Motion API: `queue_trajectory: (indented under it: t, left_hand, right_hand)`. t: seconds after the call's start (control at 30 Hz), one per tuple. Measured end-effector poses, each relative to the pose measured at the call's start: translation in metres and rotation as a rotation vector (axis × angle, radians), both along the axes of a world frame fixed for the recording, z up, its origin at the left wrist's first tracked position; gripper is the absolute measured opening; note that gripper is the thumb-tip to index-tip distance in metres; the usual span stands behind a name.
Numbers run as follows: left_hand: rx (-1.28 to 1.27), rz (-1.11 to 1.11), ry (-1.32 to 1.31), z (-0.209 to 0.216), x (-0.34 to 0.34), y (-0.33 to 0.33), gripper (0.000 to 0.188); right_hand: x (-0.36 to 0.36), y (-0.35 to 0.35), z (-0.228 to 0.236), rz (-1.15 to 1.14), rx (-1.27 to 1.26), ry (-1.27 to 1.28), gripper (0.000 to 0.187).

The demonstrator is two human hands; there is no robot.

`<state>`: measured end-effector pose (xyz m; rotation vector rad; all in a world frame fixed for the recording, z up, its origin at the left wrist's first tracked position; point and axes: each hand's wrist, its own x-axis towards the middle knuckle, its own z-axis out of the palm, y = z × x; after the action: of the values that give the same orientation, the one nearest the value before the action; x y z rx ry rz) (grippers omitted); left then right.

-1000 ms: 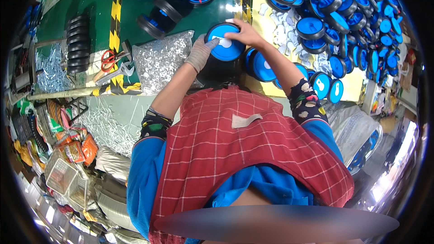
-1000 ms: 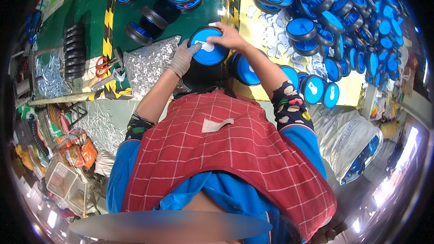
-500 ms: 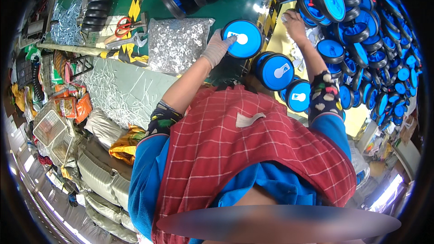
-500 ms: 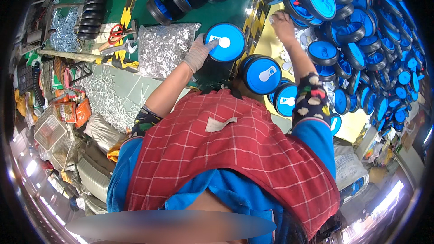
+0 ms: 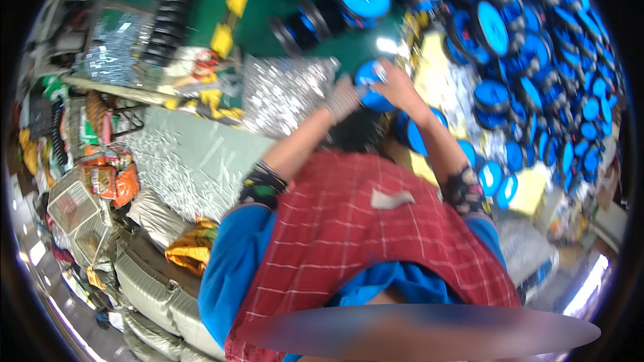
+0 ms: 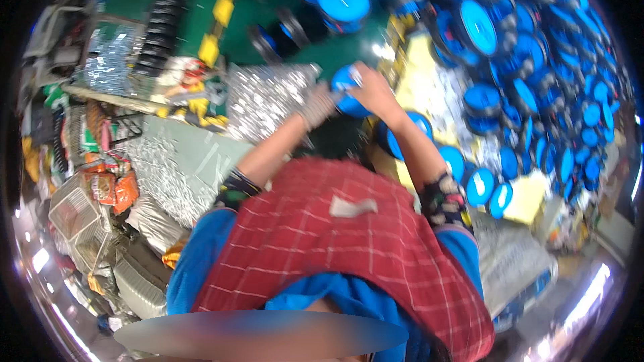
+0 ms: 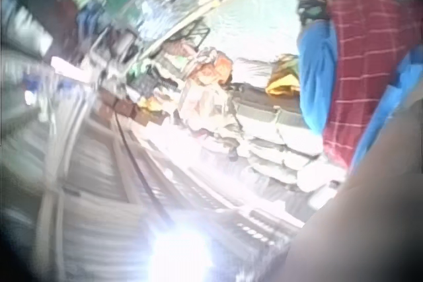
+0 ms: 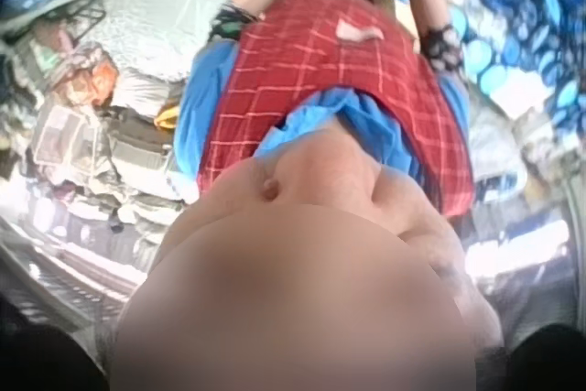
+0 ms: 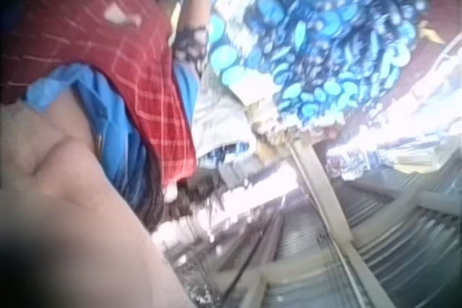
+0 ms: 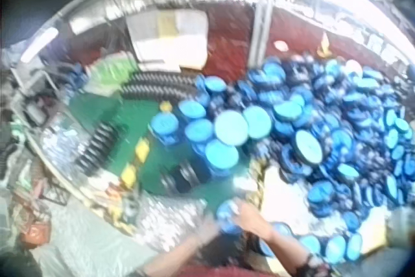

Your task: The person repeatedly picks up blue circular objects and white inserts, places the inserts into the objects, and stacks the assembled units on a table. The person also moves a large white sack and transfers some assembled units into a white bag.

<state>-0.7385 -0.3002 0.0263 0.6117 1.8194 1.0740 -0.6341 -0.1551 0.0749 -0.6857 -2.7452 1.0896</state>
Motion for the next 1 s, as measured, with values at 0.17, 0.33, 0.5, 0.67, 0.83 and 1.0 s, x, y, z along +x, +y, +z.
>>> queue_trajectory:
  t: [0.17, 0.33, 0.5, 0.67, 0.83, 1.0]
  left_hand:
    - [0.034, -0.016, 0.063, -0.027, -0.008, 0.015, 0.065]
    - [-0.034, -0.053, -0.038, -0.005, -0.016, 0.016, 0.065]
    - [-0.083, -0.068, 0.007, -0.040, -0.015, 0.020, 0.068]
    - [-0.225, -0.070, -0.073, -0.004, -0.012, 0.020, 0.073]
    - [0.037, -0.053, -0.134, 0.009, -0.018, 0.009, 0.074]
    - [0.262, -0.016, -0.319, 0.032, -0.014, -0.006, 0.071]
  right_hand:
    - [-0.012, 0.012, -0.008, -0.043, -0.087, -0.171, 0.027]
    - [-0.031, 0.017, -0.029, 0.034, -0.056, -0.337, 0.031]
    - [-0.040, 0.005, -0.007, 0.085, 0.021, -0.374, 0.032]
    - [-0.031, 0.000, -0.017, 0.114, 0.160, -0.289, 0.029]
    - [-0.029, 0.002, 0.001, 0.087, -0.014, -0.245, 0.030]
    - [0.002, 0.010, -0.005, -0.122, 0.000, 0.154, 0.034]
